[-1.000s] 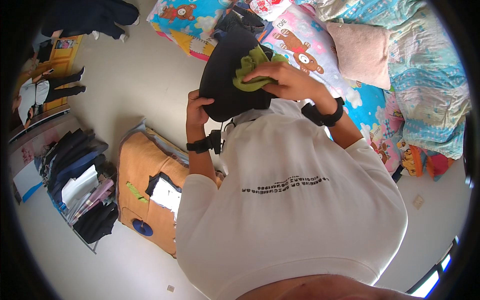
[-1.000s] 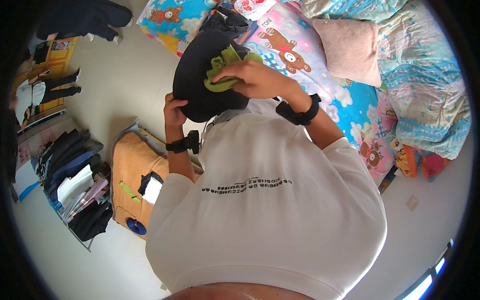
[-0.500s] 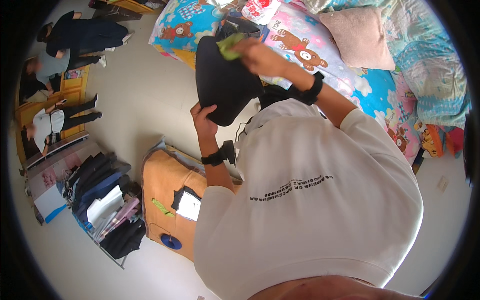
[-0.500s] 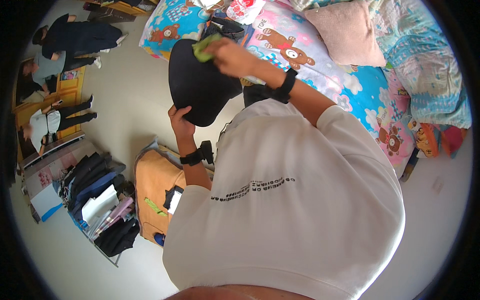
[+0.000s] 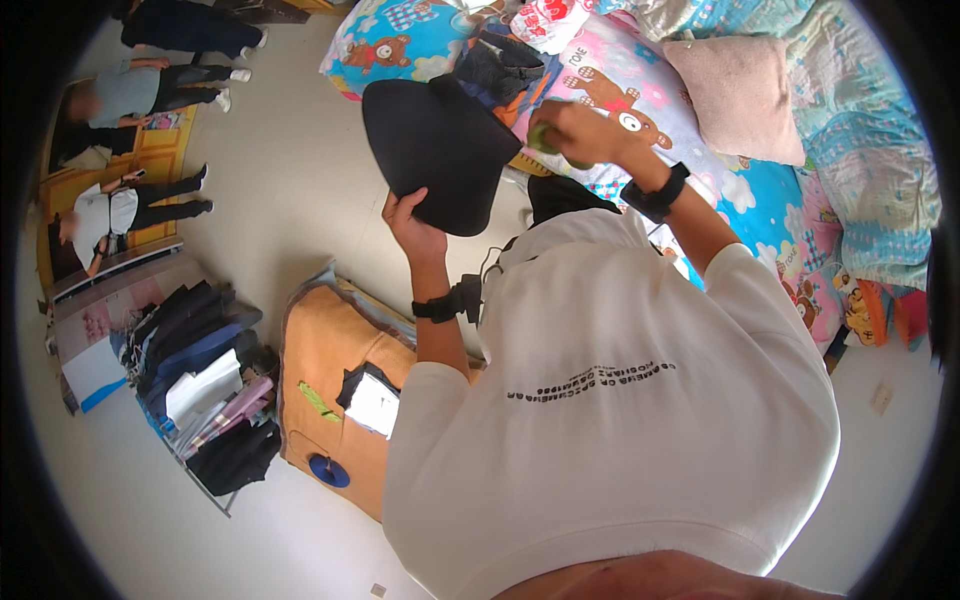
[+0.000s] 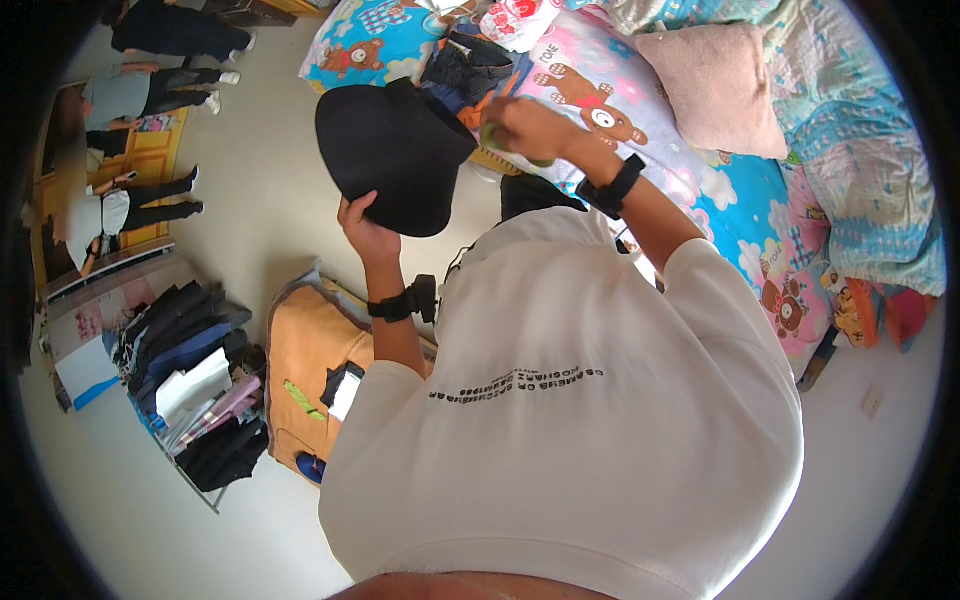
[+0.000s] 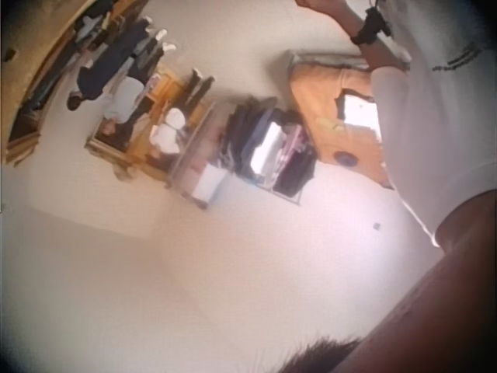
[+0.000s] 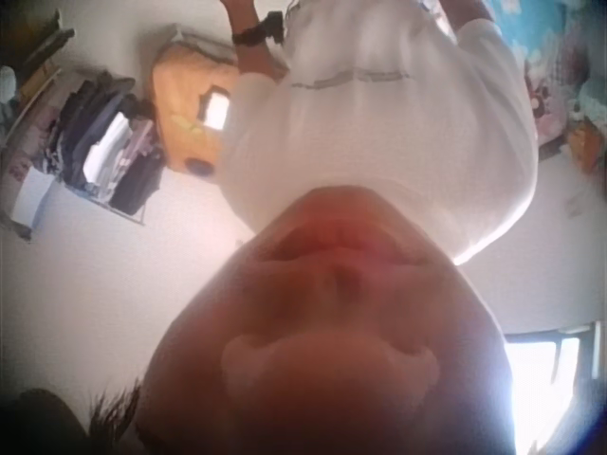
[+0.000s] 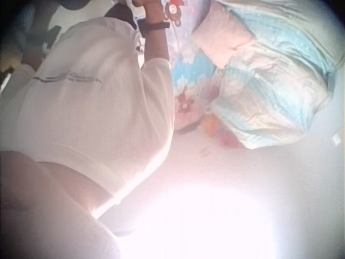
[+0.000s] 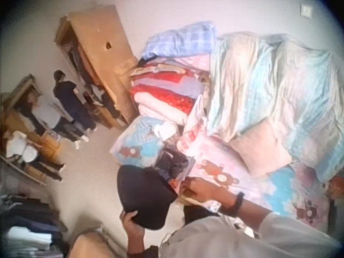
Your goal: The person wipes a black visor using a green cloth and then proceeds to wipe the surface of a bed and a nearby nightstand.
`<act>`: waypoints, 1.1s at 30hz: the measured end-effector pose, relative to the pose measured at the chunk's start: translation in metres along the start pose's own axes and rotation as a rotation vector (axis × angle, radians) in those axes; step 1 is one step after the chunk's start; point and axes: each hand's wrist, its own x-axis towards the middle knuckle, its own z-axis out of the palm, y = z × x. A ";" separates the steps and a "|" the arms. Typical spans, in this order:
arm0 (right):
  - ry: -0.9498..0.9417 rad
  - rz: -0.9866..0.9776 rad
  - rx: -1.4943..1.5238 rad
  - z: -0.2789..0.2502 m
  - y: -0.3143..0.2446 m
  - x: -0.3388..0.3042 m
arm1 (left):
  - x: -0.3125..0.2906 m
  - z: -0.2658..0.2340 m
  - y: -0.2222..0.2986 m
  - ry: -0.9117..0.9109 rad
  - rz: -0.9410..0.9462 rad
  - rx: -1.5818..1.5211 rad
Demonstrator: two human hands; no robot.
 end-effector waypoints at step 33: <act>0.409 0.010 0.214 0.021 -0.017 0.086 | 0.022 0.008 -0.059 -0.376 -0.191 0.503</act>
